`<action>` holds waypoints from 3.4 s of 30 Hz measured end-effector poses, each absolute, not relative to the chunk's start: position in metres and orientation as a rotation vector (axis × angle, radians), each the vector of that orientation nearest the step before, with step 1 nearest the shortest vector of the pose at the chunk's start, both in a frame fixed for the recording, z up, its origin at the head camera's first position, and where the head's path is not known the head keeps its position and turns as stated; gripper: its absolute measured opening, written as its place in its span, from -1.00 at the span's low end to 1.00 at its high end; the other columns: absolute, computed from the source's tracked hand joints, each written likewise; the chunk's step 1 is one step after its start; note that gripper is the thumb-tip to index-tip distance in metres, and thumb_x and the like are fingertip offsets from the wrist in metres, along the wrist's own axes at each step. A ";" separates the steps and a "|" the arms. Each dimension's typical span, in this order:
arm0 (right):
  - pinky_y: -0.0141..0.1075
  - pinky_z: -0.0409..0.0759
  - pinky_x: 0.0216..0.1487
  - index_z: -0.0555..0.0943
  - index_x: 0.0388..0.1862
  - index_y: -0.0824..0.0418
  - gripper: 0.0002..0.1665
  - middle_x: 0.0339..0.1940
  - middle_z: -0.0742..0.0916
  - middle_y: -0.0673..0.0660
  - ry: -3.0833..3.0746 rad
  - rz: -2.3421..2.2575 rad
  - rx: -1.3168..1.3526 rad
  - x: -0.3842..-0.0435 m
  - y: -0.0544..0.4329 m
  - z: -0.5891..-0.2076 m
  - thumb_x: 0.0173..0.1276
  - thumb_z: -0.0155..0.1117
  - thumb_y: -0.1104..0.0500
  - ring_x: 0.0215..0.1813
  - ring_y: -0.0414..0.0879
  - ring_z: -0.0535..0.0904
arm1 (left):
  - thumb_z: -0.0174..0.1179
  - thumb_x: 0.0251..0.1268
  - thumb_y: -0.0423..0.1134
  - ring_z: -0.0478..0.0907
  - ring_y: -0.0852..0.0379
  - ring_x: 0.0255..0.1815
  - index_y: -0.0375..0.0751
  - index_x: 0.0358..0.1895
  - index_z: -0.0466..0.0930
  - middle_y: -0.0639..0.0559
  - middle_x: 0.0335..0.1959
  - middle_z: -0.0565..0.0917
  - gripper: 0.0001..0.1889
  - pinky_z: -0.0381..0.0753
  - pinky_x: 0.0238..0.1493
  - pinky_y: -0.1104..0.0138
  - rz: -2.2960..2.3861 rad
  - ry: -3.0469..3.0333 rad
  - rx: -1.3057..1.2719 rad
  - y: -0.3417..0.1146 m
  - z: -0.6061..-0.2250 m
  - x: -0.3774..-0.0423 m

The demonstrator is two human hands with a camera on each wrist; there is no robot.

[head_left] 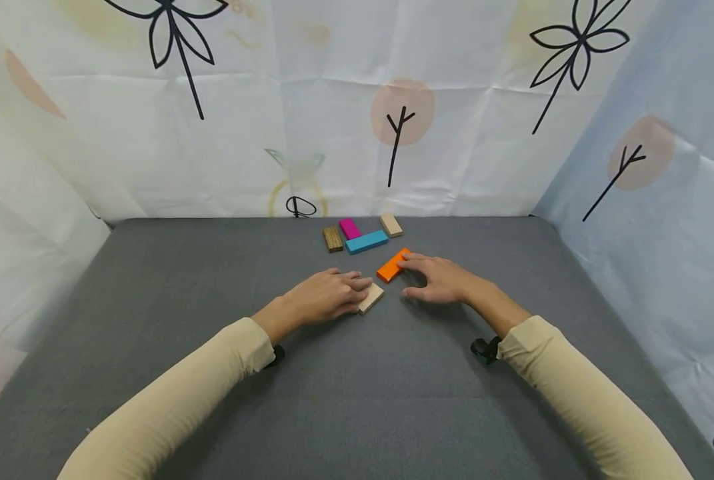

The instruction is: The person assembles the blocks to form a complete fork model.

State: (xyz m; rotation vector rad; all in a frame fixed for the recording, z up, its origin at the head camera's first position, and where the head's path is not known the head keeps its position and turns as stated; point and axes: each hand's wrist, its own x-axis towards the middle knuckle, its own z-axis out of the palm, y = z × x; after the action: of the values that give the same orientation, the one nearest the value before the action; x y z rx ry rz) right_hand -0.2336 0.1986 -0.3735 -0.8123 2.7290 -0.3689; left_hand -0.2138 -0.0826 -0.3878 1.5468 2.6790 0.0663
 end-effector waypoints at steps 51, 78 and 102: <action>0.06 0.42 0.32 0.51 0.33 0.40 -0.40 0.44 0.46 0.29 2.752 -0.558 -0.982 -0.249 0.160 -0.380 0.43 0.31 0.09 0.41 0.21 0.40 | 0.32 0.35 -0.17 0.53 0.03 0.12 0.03 -0.06 0.75 0.01 0.02 0.69 -0.84 0.56 -0.12 0.09 0.194 2.793 1.730 -0.071 -0.394 -0.199; 0.10 0.31 0.39 0.50 0.35 0.36 -0.40 0.48 0.41 0.26 2.635 -0.564 -1.038 -0.248 0.161 -0.378 0.42 0.33 0.11 0.46 0.21 0.33 | 0.31 0.35 -0.11 0.53 0.08 -0.05 0.03 -0.15 0.72 0.07 -0.17 0.68 -0.90 0.56 -0.16 0.16 0.093 2.840 1.799 -0.063 -0.395 -0.182; 0.12 0.33 0.37 0.51 0.34 0.38 -0.41 0.47 0.42 0.29 2.632 -0.577 -1.073 -0.240 0.162 -0.377 0.42 0.33 0.12 0.44 0.22 0.37 | 0.30 0.36 -0.09 0.53 0.10 -0.07 0.06 -0.17 0.71 0.09 -0.17 0.68 -0.91 0.53 -0.17 0.18 0.060 2.851 1.831 -0.061 -0.397 -0.178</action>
State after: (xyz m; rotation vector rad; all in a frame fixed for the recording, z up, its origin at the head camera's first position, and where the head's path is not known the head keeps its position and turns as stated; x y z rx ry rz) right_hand -0.2399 0.1621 -0.3775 -1.0726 2.6319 -0.5773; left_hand -0.1776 -0.0613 -0.3975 1.8308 2.8514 0.0597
